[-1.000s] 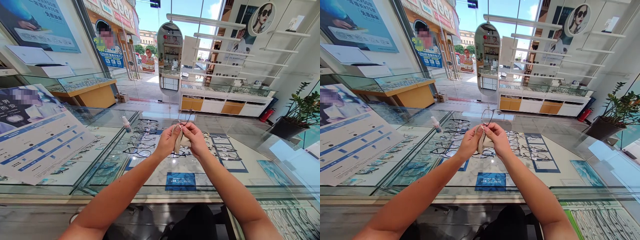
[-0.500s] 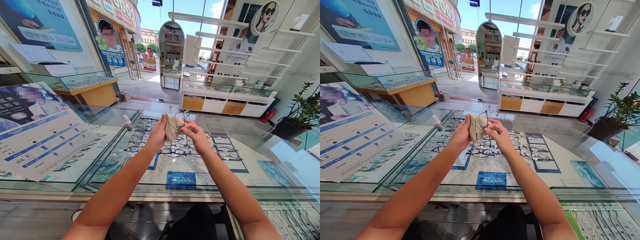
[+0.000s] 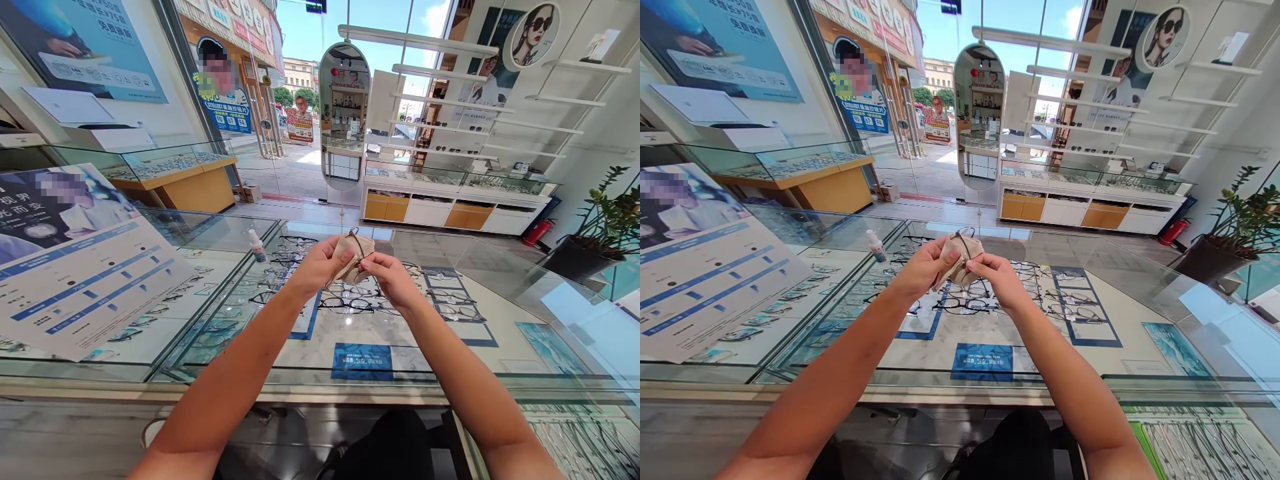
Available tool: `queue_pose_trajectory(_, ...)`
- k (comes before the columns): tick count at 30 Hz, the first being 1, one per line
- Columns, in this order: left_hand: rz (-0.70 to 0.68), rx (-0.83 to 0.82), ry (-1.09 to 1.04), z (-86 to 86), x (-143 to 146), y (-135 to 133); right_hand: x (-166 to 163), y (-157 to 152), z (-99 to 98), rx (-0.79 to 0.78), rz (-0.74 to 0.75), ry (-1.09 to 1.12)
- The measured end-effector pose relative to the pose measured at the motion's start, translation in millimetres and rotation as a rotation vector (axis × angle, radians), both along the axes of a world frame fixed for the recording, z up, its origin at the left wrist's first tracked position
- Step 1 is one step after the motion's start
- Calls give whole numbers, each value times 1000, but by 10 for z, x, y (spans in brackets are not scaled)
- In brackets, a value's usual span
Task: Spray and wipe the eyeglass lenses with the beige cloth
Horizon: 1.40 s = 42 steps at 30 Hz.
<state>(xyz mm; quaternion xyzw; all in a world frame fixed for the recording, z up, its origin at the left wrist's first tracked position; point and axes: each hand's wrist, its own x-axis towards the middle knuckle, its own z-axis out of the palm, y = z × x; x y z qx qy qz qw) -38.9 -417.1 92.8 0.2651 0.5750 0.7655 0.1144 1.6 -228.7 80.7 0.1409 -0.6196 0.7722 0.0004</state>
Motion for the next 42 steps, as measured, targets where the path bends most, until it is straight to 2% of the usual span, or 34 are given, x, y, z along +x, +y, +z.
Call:
queue_pose_trajectory(6, 200, 4, 94, -29, 66, 59, 27, -58, -56, -41, 152, -22)
queue_pose_trajectory(11, 367, 55, 139, -77, 100, 152, 35, -111, -110, -13, 135, -2)
queue_pose_trajectory(13, 307, 53, 111, -58, 67, 108, 36, -111, -98, -22, 113, -7)
queue_pose_trajectory(16, 96, -10, 72, -5, 2, -9, 32, -86, -56, -59, 77, -16)
queue_pose_trajectory(18, 29, -47, 73, 17, -21, -56, 24, -70, -38, -91, 60, -39)
queue_pose_trajectory(28, 362, 69, 116, -46, 91, 113, 11, -154, -166, -59, 143, -29)
queue_pose_trajectory(35, 215, 203, -88, -45, -62, 116, -16, -74, -97, -52, 31, 50)
queue_pose_trajectory(40, 271, 325, -57, -33, -164, 31, -93, 94, -20, -78, -139, 161)
queue_pose_trajectory(42, 318, 276, 44, -18, -154, -26, -124, 181, 2, -76, -125, 147)
